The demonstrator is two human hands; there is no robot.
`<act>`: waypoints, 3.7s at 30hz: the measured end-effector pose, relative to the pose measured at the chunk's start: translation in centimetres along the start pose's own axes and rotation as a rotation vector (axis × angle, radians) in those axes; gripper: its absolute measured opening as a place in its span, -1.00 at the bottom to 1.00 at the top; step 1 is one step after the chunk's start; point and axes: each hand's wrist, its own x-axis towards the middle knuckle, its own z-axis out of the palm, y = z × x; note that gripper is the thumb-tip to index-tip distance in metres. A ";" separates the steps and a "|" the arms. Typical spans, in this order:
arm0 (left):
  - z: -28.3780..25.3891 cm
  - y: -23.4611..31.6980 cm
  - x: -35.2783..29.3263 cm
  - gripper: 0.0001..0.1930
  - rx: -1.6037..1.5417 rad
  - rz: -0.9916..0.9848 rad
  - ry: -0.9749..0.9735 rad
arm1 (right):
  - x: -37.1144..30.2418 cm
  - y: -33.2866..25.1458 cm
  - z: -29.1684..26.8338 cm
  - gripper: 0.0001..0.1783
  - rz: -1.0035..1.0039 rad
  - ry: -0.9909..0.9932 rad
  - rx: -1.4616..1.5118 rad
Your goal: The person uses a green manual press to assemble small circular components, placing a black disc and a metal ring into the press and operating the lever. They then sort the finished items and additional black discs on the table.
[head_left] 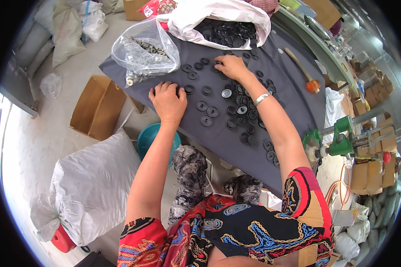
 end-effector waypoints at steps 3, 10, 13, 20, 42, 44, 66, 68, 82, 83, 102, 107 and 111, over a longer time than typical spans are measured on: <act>0.1 0.1 0.1 -0.79 0.001 -0.001 0.000 | -0.5 1.0 1.4 -0.64 -0.045 0.119 0.052; -0.2 0.2 0.1 -0.79 0.044 0.012 -0.014 | -0.1 1.9 1.8 -0.69 0.067 0.155 0.411; -0.2 0.2 0.0 -0.80 0.037 0.004 -0.020 | 0.5 2.3 2.0 -0.71 0.136 0.113 0.602; -0.1 0.0 -0.1 -0.80 0.032 0.007 -0.009 | 1.4 2.9 1.6 -0.72 0.171 0.163 0.841; 0.2 0.0 -0.1 -0.80 0.029 0.011 -0.007 | -2.2 -2.1 2.3 -0.72 -0.061 0.212 -0.163; 0.2 0.0 0.1 -0.79 0.029 0.010 -0.023 | -2.3 -2.4 2.1 -0.73 -0.049 0.253 -0.109; -0.1 0.2 -0.1 -0.81 0.047 0.036 -0.008 | -0.6 0.6 1.1 -0.75 0.000 0.193 -0.296; 0.0 0.3 0.0 -0.81 0.042 0.034 -0.005 | -0.7 0.4 1.5 -0.77 -0.030 0.242 -0.211; -0.1 0.0 0.1 -0.80 0.052 0.026 -0.003 | -5.7 -1.4 0.8 -0.68 0.008 0.182 -0.152; -0.1 0.0 0.1 -0.80 0.053 0.025 -0.008 | -5.8 -1.3 0.9 -0.67 0.004 0.205 -0.113; -0.2 0.3 0.0 -0.80 0.049 0.016 -0.018 | -4.8 -1.6 1.8 -0.83 -0.194 0.415 -0.080; 0.0 0.2 0.0 -0.80 0.062 0.030 -0.021 | -5.6 -0.4 2.2 -0.75 -0.137 0.275 -0.256; -0.1 0.0 0.0 -0.80 0.051 0.019 -0.010 | -5.3 -2.8 2.1 -0.68 -0.141 0.207 -0.189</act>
